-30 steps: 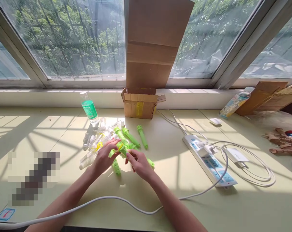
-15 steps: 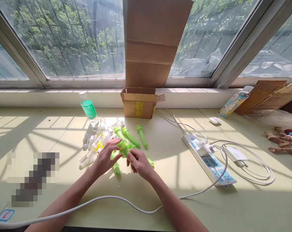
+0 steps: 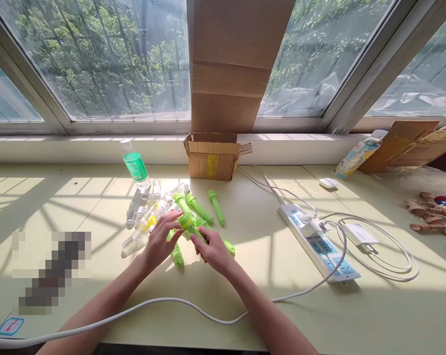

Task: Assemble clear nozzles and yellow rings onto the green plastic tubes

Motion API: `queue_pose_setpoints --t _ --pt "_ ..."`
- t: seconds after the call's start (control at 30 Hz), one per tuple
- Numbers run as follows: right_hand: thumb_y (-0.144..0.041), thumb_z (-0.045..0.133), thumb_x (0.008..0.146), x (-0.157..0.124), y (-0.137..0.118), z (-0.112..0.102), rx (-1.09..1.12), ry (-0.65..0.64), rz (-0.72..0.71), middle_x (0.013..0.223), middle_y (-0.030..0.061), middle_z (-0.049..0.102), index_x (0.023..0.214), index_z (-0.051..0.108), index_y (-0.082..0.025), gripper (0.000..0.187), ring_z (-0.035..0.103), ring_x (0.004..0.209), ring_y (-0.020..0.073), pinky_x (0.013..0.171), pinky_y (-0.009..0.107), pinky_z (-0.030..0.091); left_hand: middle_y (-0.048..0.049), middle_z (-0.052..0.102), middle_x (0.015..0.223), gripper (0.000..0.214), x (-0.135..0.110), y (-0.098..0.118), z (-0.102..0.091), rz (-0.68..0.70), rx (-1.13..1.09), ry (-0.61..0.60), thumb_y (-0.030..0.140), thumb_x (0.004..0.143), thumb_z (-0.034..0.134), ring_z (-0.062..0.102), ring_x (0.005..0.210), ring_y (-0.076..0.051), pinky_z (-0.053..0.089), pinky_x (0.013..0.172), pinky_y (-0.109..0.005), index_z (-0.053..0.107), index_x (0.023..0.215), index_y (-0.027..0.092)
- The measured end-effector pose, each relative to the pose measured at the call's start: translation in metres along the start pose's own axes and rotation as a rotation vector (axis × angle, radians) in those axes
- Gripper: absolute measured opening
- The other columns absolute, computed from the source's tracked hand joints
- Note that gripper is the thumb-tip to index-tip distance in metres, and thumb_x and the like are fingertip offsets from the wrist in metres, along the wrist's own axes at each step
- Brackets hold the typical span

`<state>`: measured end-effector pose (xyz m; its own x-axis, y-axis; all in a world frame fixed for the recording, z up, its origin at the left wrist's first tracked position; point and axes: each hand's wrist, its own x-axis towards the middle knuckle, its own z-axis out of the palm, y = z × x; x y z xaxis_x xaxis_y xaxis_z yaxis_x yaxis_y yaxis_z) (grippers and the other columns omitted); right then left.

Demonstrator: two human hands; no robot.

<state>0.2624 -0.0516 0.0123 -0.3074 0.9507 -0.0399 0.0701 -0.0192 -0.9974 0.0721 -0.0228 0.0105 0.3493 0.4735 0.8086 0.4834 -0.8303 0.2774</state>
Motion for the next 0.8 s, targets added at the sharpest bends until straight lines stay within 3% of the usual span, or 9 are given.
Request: queue_pose_setpoints --t 0.13,0.27,0.37,0.47,0.57,0.73,0.8 --pt "-0.042 0.071 0.081 -0.0014 -0.0004 0.0018 0.044 0.044 -0.022 0.069 -0.0067 0.057 0.092 0.049 -0.023 0.032 0.040 0.038 0.0052 0.035 0.020 0.030 -0.0132 0.061 0.122 0.027 -0.0001 -0.0001 -0.0008 -0.013 -0.047 0.016 0.005 0.084 0.060 0.055 0.121 -0.024 0.053 0.097 -0.046 0.052 0.106 0.018" --pt "-0.045 0.061 0.088 -0.0008 -0.0037 -0.0011 -0.005 -0.043 -0.080 0.063 -0.0046 0.051 0.079 0.055 -0.019 0.029 0.049 0.047 0.0084 0.043 0.022 0.037 -0.0151 0.059 0.125 0.029 -0.0003 0.0029 -0.0015 0.016 -0.044 0.016 0.003 0.082 0.061 0.053 0.122 -0.025 0.053 0.096 -0.047 0.050 0.105 0.018" --pt "-0.047 0.052 0.093 -0.0017 -0.0034 -0.0015 -0.024 -0.098 -0.045 0.058 -0.0052 0.047 0.072 0.051 -0.019 0.035 0.044 0.045 0.0074 0.043 0.022 0.034 -0.0159 0.060 0.125 0.026 -0.0001 0.0045 -0.0010 0.017 -0.026 -0.008 0.002 0.083 0.058 0.052 0.124 -0.026 0.054 0.095 -0.046 0.051 0.102 0.018" --pt "-0.045 0.062 0.088 -0.0030 -0.0013 0.0012 0.008 -0.045 -0.001 0.059 -0.0078 0.050 0.089 0.049 -0.022 0.026 0.040 0.042 0.0070 0.039 0.020 0.031 -0.0149 0.061 0.124 0.022 0.0001 0.0043 -0.0006 0.005 -0.027 -0.001 0.005 0.085 0.057 0.055 0.122 -0.025 0.054 0.094 -0.046 0.051 0.101 0.019" --pt "-0.042 0.070 0.082 -0.0027 -0.0003 0.0031 0.054 0.000 0.005 0.064 -0.0083 0.055 0.096 0.045 -0.024 0.034 0.040 0.039 0.0064 0.037 0.019 0.030 -0.0136 0.062 0.122 0.020 0.0000 0.0030 -0.0015 -0.003 -0.027 0.029 0.006 0.086 0.058 0.056 0.120 -0.025 0.055 0.094 -0.046 0.052 0.100 0.019" --pt "-0.044 0.061 0.088 -0.0008 -0.0055 -0.0001 0.046 -0.032 -0.089 0.074 -0.0008 0.061 0.092 0.054 -0.020 0.026 0.054 0.052 0.0098 0.044 0.022 0.040 -0.0116 0.064 0.119 0.025 0.0000 0.0011 -0.0039 0.014 -0.012 0.075 0.004 0.084 0.061 0.057 0.118 -0.023 0.056 0.094 -0.044 0.054 0.103 0.019" --pt "-0.047 0.053 0.093 -0.0015 -0.0076 -0.0007 0.061 -0.068 -0.104 0.071 -0.0005 0.060 0.090 0.058 -0.018 0.029 0.052 0.052 0.0095 0.046 0.023 0.040 -0.0112 0.064 0.118 0.028 0.0001 0.0010 -0.0034 0.027 -0.005 0.067 0.003 0.083 0.062 0.057 0.118 -0.023 0.055 0.095 -0.044 0.055 0.105 0.019"
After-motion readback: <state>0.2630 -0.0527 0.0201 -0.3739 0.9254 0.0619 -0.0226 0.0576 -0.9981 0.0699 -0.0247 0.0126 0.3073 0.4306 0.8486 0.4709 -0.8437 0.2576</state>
